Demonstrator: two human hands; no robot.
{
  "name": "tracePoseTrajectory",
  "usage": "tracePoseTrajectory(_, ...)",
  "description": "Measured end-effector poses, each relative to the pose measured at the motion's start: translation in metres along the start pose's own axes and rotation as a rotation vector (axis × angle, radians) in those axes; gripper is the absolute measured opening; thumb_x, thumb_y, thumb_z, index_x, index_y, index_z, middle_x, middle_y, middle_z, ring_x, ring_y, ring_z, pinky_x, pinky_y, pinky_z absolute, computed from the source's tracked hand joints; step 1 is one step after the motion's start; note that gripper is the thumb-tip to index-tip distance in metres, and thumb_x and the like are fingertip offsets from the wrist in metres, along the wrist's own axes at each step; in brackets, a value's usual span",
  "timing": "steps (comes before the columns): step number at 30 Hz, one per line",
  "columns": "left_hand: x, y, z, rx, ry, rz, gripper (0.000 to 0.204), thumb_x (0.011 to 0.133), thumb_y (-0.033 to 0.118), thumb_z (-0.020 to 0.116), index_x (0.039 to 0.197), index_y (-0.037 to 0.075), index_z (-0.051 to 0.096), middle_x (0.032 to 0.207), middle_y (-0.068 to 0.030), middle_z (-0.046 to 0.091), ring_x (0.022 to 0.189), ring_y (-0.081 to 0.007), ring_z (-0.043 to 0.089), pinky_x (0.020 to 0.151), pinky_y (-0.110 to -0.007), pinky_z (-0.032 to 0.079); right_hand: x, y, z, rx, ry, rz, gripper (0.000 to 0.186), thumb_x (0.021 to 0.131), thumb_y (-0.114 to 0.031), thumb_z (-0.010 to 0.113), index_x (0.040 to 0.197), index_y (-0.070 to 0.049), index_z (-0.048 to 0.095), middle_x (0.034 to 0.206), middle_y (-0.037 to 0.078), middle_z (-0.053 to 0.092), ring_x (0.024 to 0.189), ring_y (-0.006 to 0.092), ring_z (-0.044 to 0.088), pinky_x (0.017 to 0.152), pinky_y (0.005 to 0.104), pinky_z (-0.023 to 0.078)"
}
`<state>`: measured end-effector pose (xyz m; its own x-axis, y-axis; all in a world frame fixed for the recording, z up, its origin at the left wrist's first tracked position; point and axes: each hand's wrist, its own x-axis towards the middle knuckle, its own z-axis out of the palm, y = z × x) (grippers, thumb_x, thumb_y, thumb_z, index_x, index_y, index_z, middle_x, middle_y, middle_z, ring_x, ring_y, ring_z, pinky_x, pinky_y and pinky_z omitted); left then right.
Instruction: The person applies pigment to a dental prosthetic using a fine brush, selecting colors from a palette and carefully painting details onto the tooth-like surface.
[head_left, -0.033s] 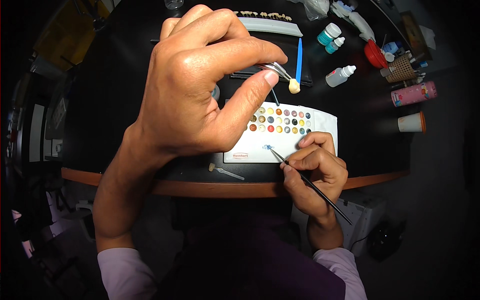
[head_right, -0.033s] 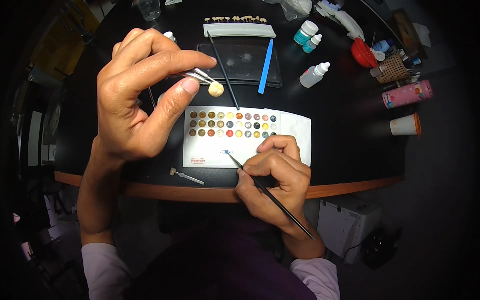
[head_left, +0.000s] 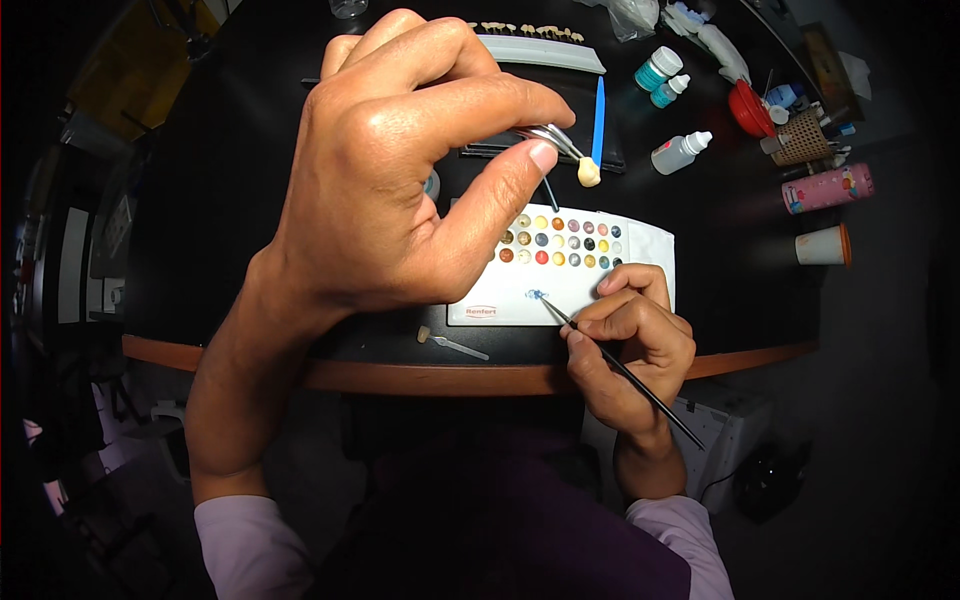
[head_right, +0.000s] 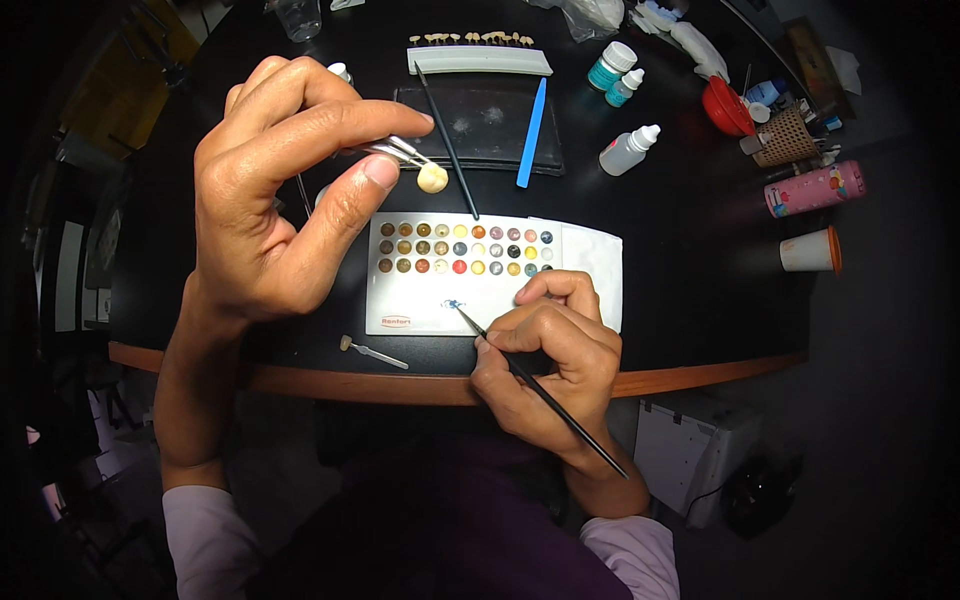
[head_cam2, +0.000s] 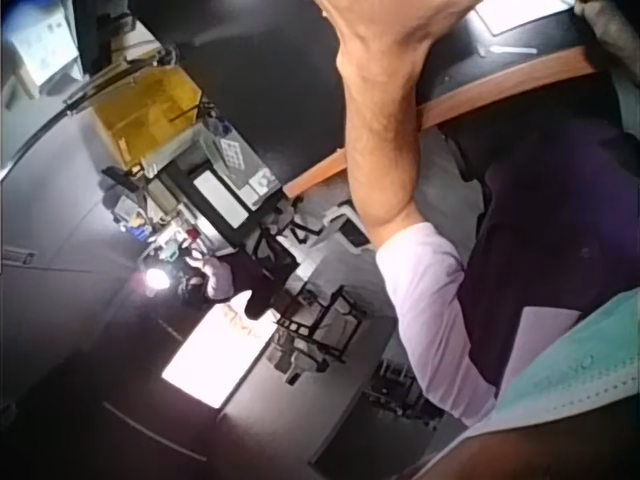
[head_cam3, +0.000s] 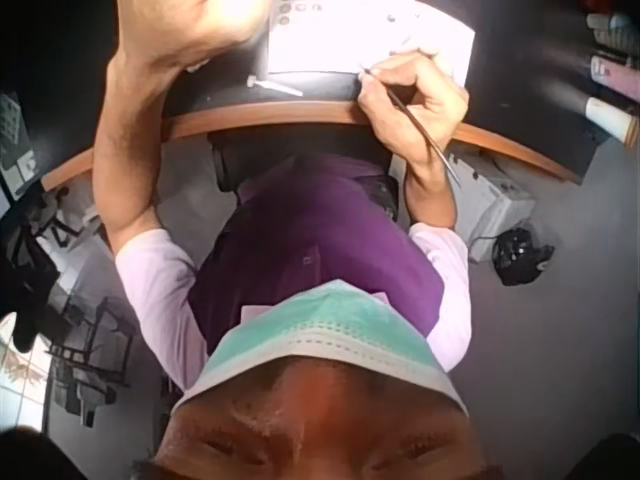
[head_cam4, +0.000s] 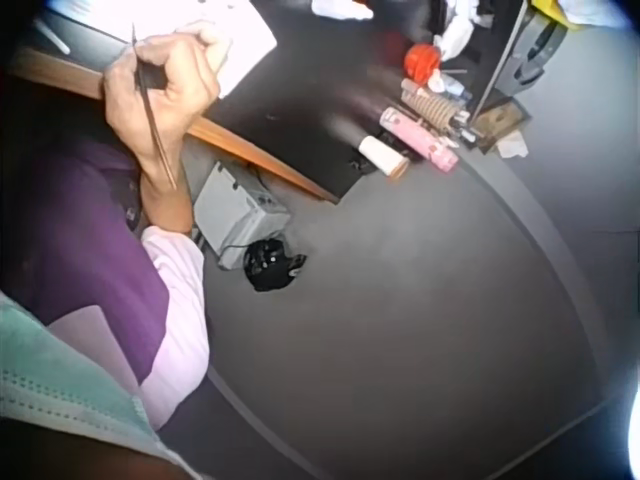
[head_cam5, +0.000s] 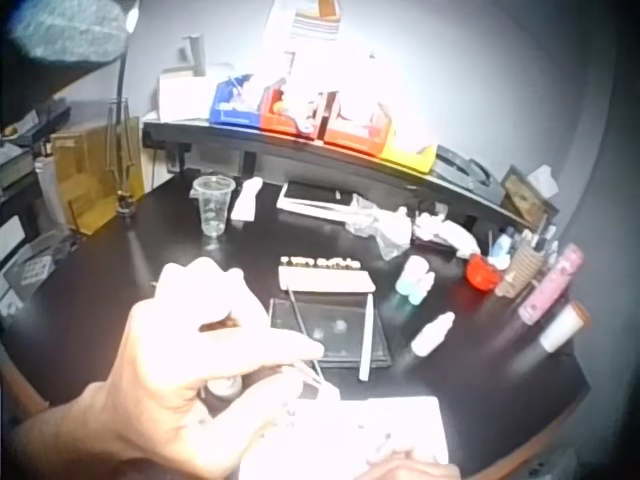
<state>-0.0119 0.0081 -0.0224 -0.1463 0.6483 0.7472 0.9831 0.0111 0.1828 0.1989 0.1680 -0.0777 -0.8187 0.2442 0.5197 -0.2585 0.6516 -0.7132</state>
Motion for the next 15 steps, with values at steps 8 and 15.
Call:
tracePoseTrajectory(8, -0.009, -0.004, 0.018, -0.235, 0.234, -0.087, 0.023, 0.079, 0.01, 0.076, 0.101, 0.005, 0.083, 0.077, -0.0045, 0.063, 0.074, -0.0164, 0.054, 0.072, -0.032, 0.038, 0.0, 0.001, 0.001, 0.006, -0.005, -0.002, 0.014, 0.07, 0.005, 0.075, 0.07, -0.005, 0.065, 0.067, 0.003, 0.07, 0.073, 0.0155, 0.057, 0.088, 0.0386, 0.048)
tracePoseTrajectory(15, 0.0, -0.002, -0.005, -0.005, 0.024, 0.02, 0.025, 0.079, 0.013, 0.077, 0.102, 0.005, 0.083, 0.079, -0.0056, 0.064, 0.075, -0.0178, 0.054, 0.072, -0.034, 0.038, 0.0, 0.0, 0.001, 0.002, -0.007, -0.007, 0.014, 0.071, 0.005, 0.075, 0.071, -0.004, 0.065, 0.067, 0.004, 0.071, 0.072, 0.0154, 0.058, 0.088, 0.0389, 0.048)
